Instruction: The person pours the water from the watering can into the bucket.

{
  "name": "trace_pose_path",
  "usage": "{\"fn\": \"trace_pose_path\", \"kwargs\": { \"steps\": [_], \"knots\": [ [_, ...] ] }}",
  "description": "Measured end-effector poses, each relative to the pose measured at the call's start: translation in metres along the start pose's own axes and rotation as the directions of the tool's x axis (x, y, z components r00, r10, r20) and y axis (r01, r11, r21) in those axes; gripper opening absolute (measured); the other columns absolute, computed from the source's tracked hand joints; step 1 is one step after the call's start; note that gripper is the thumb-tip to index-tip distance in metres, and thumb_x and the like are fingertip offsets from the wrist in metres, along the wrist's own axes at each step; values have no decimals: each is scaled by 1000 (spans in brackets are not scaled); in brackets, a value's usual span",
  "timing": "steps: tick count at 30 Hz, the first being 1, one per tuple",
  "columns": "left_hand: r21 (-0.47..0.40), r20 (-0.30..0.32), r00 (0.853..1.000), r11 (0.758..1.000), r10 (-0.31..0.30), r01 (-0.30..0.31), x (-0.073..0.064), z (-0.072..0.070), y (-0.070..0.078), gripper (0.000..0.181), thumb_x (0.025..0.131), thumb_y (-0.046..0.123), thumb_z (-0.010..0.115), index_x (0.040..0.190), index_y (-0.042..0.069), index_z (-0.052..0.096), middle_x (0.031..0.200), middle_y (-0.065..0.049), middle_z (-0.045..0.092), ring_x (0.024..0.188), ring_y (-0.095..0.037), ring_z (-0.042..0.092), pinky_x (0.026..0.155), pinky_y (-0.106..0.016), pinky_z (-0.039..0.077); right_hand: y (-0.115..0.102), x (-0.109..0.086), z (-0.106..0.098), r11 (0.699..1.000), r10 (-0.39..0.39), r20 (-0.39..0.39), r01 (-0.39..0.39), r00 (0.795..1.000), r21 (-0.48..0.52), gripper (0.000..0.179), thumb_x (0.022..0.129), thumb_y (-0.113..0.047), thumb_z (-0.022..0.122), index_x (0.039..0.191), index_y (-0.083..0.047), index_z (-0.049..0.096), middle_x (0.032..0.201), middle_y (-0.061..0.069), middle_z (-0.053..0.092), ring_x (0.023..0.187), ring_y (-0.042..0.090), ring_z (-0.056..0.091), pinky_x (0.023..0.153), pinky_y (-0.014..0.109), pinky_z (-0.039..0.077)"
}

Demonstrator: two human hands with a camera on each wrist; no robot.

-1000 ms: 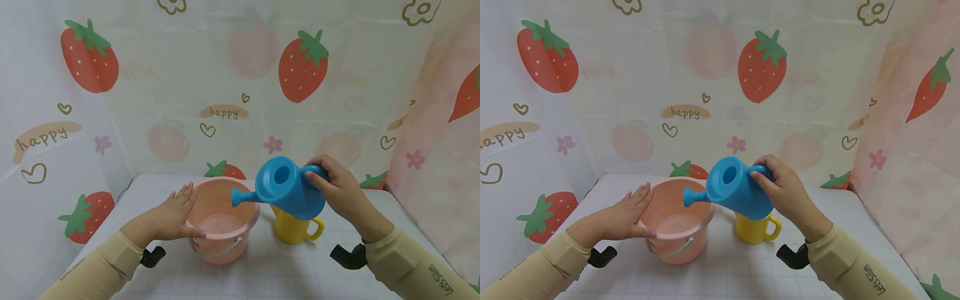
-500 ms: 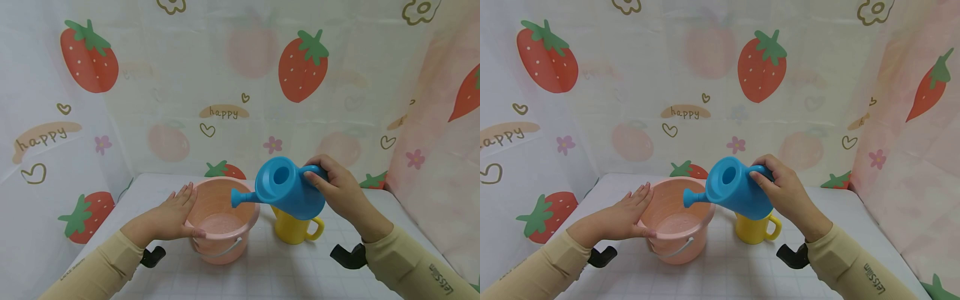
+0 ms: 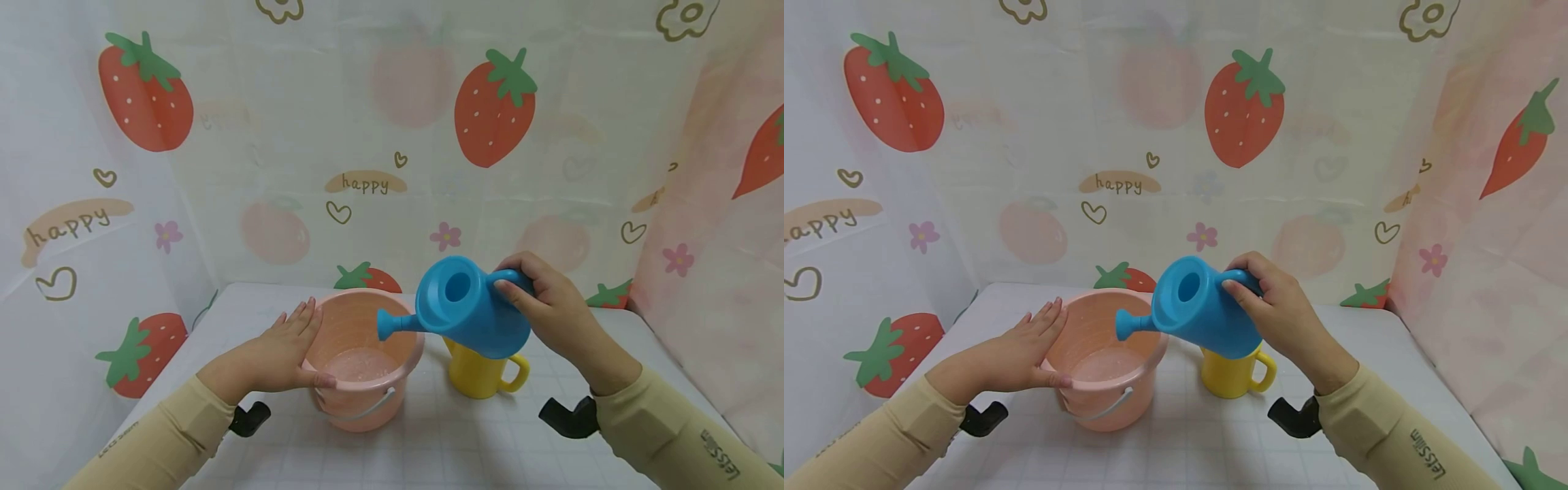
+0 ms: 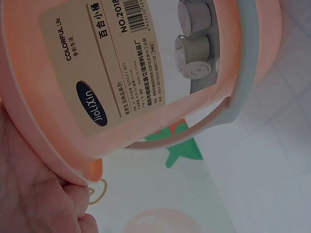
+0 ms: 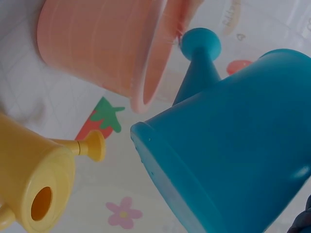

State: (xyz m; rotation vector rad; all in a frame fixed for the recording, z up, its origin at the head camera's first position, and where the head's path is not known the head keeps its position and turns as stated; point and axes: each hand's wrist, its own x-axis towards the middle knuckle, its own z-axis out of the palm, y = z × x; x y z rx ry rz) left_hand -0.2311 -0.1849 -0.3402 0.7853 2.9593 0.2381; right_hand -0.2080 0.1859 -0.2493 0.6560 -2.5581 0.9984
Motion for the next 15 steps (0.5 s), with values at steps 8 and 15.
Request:
{"fn": "trace_pose_path", "kwargs": {
  "steps": [8,15],
  "knots": [
    [7,1,1000,1000,1,-1,0,1,-1,121,68,82,43,143,-7,11,150,-24,3,138,-37,2,108,-54,9,0,0,1,1000,-10,-6,10,1000,-1,26,95,-30,49,110,-9,51,107,10,55,101,33,53,86,60,41],
    [6,7,1000,1000,-2,2,0,1,-1,121,67,82,43,143,-7,11,150,-24,3,138,-37,2,108,-54,9,1,0,0,1000,-11,-7,11,1000,-7,26,95,-31,49,110,-10,51,107,9,55,101,32,53,85,60,42]
  ]
}}
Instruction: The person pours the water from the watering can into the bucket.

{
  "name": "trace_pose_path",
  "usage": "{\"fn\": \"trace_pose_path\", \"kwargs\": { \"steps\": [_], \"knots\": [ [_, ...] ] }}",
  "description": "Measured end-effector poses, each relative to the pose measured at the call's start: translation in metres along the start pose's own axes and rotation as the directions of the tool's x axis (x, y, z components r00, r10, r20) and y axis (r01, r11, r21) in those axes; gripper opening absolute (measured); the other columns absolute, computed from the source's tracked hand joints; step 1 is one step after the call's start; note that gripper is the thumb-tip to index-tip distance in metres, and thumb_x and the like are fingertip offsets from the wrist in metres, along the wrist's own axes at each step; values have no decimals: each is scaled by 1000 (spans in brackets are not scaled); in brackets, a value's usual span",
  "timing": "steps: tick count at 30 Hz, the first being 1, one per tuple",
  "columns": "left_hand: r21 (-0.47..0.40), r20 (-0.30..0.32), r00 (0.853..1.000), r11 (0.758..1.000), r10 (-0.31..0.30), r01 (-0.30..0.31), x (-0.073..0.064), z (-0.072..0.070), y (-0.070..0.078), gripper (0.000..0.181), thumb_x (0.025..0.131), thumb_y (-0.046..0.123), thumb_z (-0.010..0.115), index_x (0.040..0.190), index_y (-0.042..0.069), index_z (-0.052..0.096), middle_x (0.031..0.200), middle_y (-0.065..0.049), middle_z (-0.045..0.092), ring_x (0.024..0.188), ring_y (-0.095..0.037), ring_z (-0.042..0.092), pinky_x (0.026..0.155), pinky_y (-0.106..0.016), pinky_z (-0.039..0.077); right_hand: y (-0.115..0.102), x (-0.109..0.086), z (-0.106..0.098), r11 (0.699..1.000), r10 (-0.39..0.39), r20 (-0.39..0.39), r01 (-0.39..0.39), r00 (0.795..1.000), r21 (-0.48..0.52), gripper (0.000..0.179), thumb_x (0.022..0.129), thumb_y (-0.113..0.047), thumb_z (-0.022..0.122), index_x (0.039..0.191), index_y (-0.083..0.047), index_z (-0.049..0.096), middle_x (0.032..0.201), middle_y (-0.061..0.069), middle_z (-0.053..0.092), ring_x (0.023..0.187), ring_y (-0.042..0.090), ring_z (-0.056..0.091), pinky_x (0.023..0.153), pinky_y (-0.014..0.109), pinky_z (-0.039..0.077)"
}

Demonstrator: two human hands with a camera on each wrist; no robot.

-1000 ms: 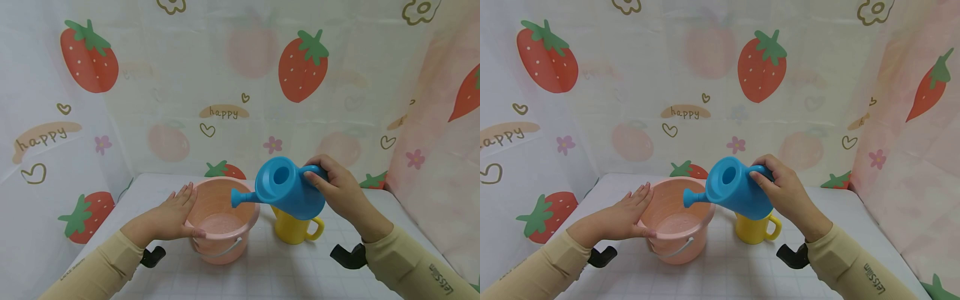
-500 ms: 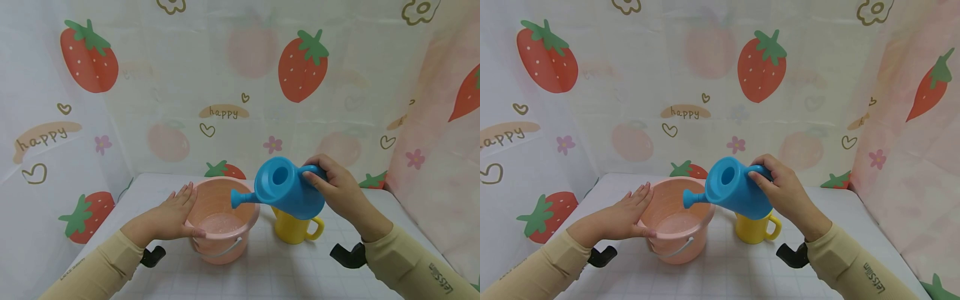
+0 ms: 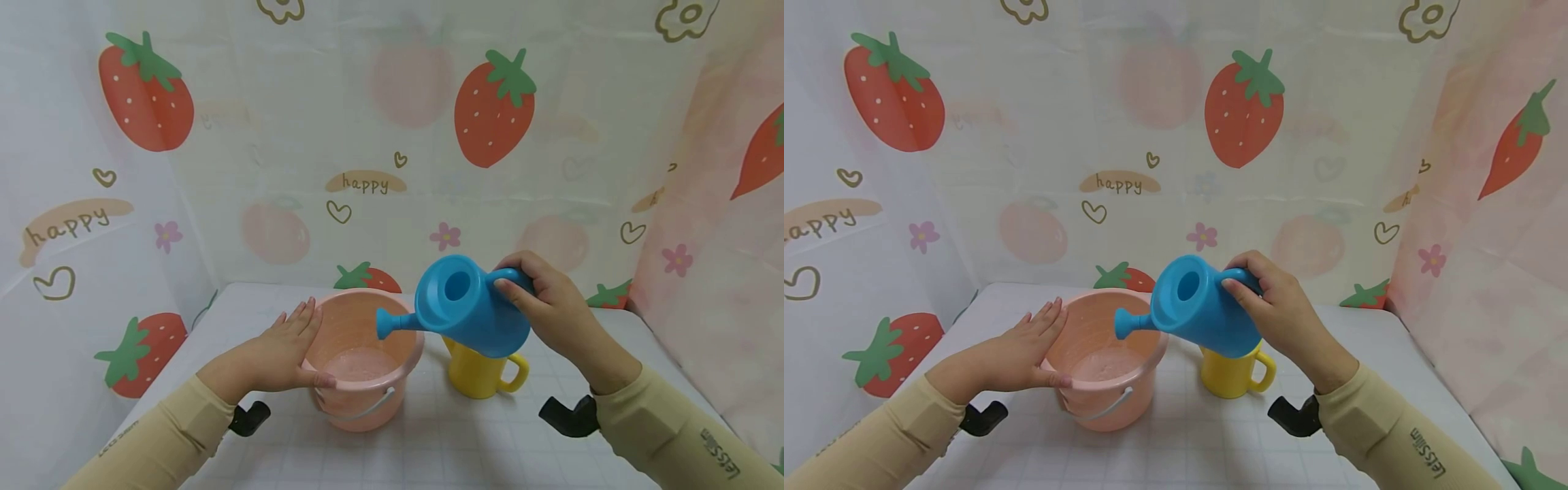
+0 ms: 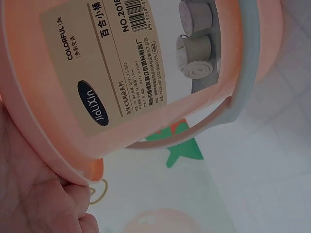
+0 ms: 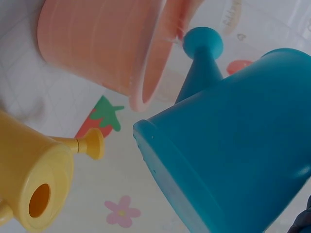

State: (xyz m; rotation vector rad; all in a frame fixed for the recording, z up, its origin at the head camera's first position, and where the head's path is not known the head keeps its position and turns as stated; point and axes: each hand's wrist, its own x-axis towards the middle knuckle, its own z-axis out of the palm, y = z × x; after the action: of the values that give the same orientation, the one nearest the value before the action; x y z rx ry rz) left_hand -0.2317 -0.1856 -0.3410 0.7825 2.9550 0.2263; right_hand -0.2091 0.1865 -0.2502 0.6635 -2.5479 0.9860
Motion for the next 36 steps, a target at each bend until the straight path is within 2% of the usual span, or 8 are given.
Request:
{"fn": "trace_pose_path", "kwargs": {
  "steps": [16,36],
  "knots": [
    [-3,-3,1000,1000,6,-6,0,-2,1,121,68,82,43,143,-8,11,149,-25,3,138,-38,3,108,-54,10,-6,-1,-1,1000,3,0,-3,1000,-4,24,94,-27,51,111,-10,51,109,10,56,104,34,53,86,60,41],
    [-12,-1,1000,1000,2,-2,0,0,0,120,68,80,45,143,-7,10,150,-24,2,138,-37,1,108,-54,9,1,-1,1,999,-27,-19,26,999,-21,25,94,-29,50,110,-10,51,107,9,57,102,33,54,84,60,42]
  ]
}}
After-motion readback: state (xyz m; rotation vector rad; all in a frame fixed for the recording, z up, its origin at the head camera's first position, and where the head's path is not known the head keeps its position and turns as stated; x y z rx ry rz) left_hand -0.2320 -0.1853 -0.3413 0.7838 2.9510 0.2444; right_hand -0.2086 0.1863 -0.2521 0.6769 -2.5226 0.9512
